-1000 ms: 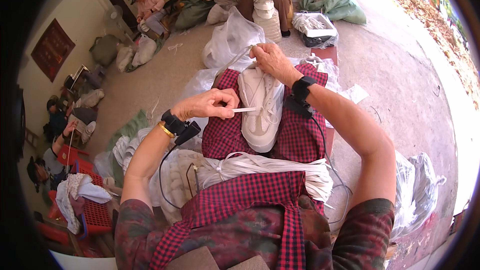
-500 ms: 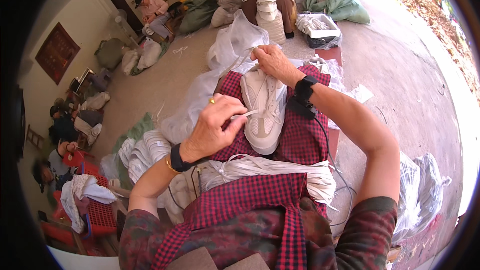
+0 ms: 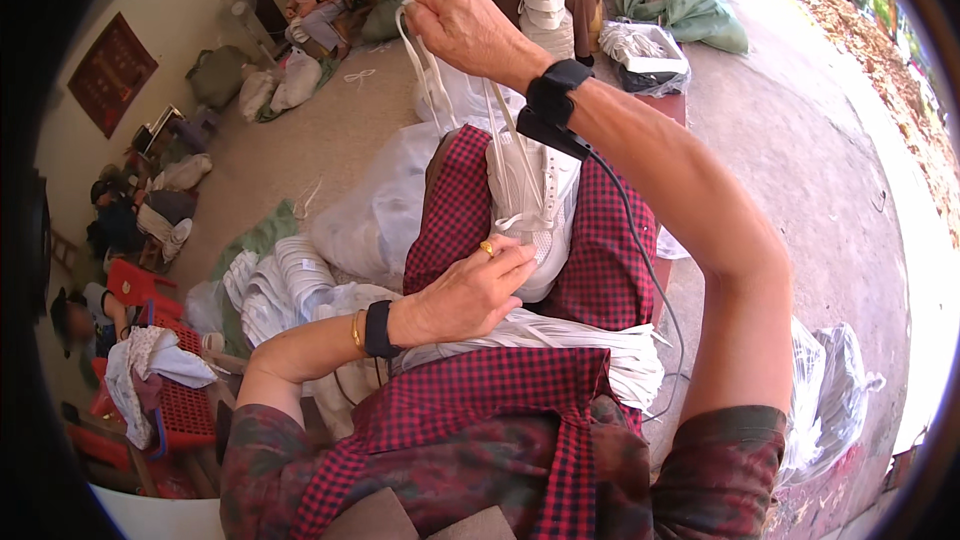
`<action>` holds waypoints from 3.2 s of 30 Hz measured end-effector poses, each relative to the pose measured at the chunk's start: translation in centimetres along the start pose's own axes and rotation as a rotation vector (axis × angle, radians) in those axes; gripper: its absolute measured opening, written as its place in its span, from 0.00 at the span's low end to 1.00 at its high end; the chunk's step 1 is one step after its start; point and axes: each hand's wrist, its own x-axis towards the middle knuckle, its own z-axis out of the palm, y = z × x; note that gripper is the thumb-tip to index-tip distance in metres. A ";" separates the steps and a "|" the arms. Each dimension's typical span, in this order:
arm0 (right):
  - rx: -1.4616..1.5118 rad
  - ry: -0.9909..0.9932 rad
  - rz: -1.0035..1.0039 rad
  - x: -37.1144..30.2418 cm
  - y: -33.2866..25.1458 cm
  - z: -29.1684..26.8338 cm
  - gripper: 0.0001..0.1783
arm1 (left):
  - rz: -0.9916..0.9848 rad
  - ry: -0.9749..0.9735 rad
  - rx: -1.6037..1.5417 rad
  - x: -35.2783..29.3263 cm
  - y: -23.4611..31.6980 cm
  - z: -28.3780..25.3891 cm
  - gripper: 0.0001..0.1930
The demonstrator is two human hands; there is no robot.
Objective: Lacing a white sneaker in a shoe assembly workshop.
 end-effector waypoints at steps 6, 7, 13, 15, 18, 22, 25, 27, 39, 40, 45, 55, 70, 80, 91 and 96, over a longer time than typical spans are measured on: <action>-0.370 0.168 -0.381 5.1 1.2 -3.1 0.17 | 0.029 -0.020 -0.013 0.3 -0.6 -0.1 0.31; -0.164 0.133 -0.209 4.1 0.4 -3.7 0.18 | 0.024 0.025 -0.064 0.1 -0.7 -0.3 0.28; 0.055 -0.008 0.200 0.7 -2.6 -5.9 0.23 | -0.272 0.330 -0.454 1.1 -3.0 -3.2 0.06; 0.073 -0.064 0.182 -0.1 -3.5 -6.3 0.24 | -0.398 0.371 -0.464 1.7 -5.1 -3.3 0.07; 0.093 -0.103 0.190 -0.5 -3.9 -6.9 0.24 | -0.360 0.284 -0.511 2.6 -5.4 -3.0 0.10; 0.170 -0.050 0.252 -1.1 -5.4 -7.3 0.23 | -0.337 0.290 -0.429 3.5 -5.5 -2.5 0.12; 0.199 -0.131 0.252 -2.1 -6.1 -7.0 0.23 | -0.328 0.305 -0.425 3.5 -5.6 -2.0 0.10; 0.217 -0.114 0.258 -2.7 -7.2 -6.9 0.22 | -0.318 0.284 -0.444 3.6 -5.9 -1.8 0.09; 0.667 -0.254 0.303 -2.9 -13.4 -6.9 0.20 | 0.045 0.213 -0.101 6.4 -7.3 -6.6 0.10; 0.673 -0.249 0.293 -2.9 -13.6 -6.9 0.20 | 0.046 0.216 -0.101 6.9 -7.0 -6.3 0.10; 0.687 -0.320 0.344 -3.6 -14.0 -6.9 0.19 | 0.418 0.094 0.255 7.7 -6.1 -4.6 0.09; 0.962 -0.099 0.426 -5.0 -12.4 -9.2 0.16 | -0.456 0.475 -0.435 3.5 -6.8 -4.6 0.12; 0.685 0.883 0.713 -24.0 7.9 -27.4 0.07 | -0.818 1.376 -1.458 -13.0 -25.8 -13.6 0.06; -0.444 0.038 0.850 -25.9 4.2 -16.4 0.11 | -0.777 0.285 0.083 -9.2 -17.6 -10.3 0.12; -0.368 -0.545 0.187 -19.4 -3.8 -5.7 0.09 | 0.039 0.244 0.056 3.3 -8.0 -4.3 0.09; -0.383 -0.662 0.131 -19.5 -2.6 -7.5 0.05 | 0.256 0.191 0.395 2.6 -10.8 -4.3 0.06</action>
